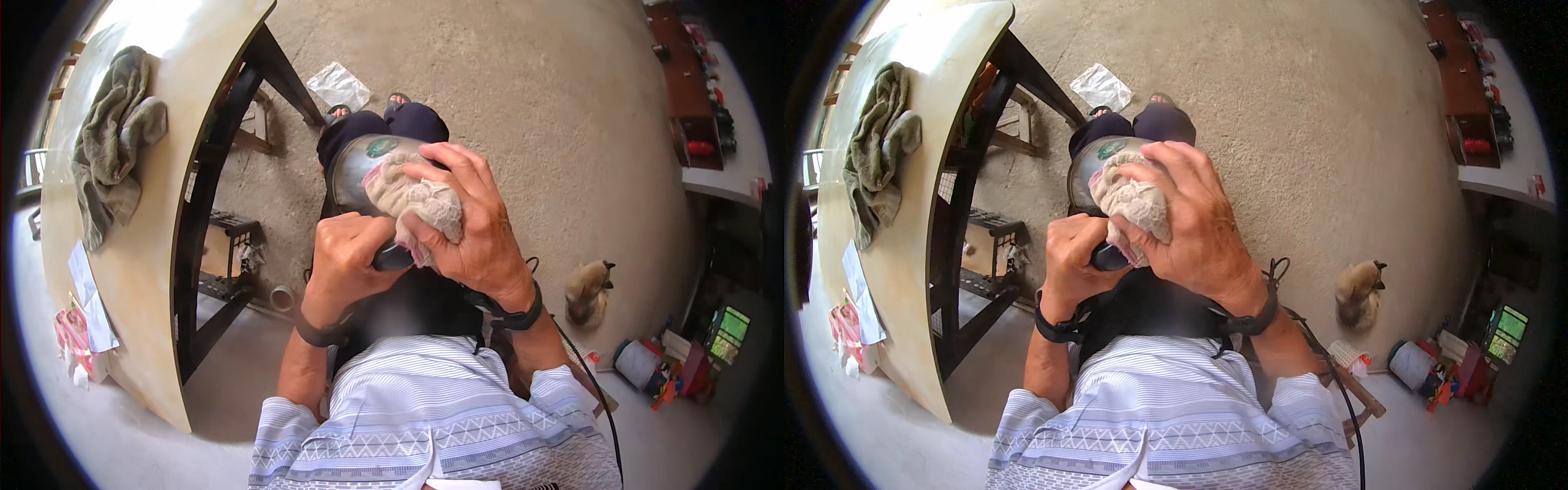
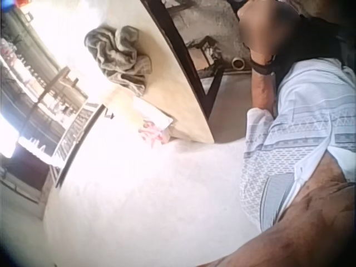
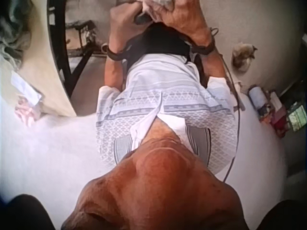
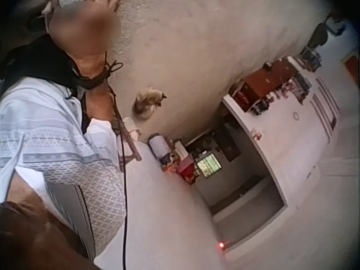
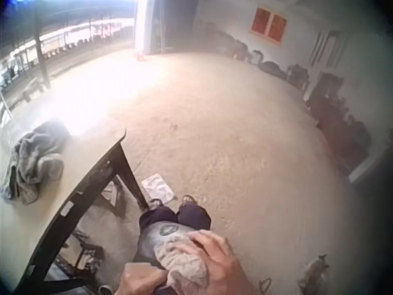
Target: Wiping and cleaning the exterior surface of an electric kettle with a cloth.
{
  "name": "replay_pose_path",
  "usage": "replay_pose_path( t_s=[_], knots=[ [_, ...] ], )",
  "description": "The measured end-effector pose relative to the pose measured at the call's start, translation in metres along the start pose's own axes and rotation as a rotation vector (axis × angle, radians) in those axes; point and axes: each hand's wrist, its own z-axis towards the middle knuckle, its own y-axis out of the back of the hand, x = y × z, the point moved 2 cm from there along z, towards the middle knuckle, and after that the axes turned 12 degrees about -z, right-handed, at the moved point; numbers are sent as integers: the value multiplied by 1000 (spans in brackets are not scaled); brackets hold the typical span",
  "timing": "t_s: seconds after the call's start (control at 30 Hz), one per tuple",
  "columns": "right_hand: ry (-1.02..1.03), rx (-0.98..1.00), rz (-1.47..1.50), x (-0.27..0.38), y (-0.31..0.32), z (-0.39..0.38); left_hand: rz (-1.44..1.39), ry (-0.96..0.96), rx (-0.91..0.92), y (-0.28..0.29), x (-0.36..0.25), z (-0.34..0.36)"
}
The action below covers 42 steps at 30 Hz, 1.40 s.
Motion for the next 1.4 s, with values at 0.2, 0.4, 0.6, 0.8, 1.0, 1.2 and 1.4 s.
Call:
replay_pose_path(
  t_s=[0.2, 0.4, 0.6, 0.8, 1.0, 1.2, 1.4],
  knots=[
    [-430, 10, 142, -32, -19, 1, 65, -60, 65, -20, -9, 8],
    [-472, 13, 155, -82, -24, -2, 119, -87, 120, -28, -10, 5],
    [-720, -64, 200, -114, -12, -19, -73, 112, -193, 3, -3, -6],
    [-409, -269, 595, -33, 9, -4, -140, 298, -240, 18, -8, 6],
    [103, -295, 116, -9, -35, 40, -261, 414, -342, 22, -1, 9],
    [179, -280, 168, -14, -31, 67, -241, 449, -393, 26, 3, 10],
    [-41, -113, 37, -17, -21, 74, -240, 376, -328, 19, -1, 19]
  ],
)
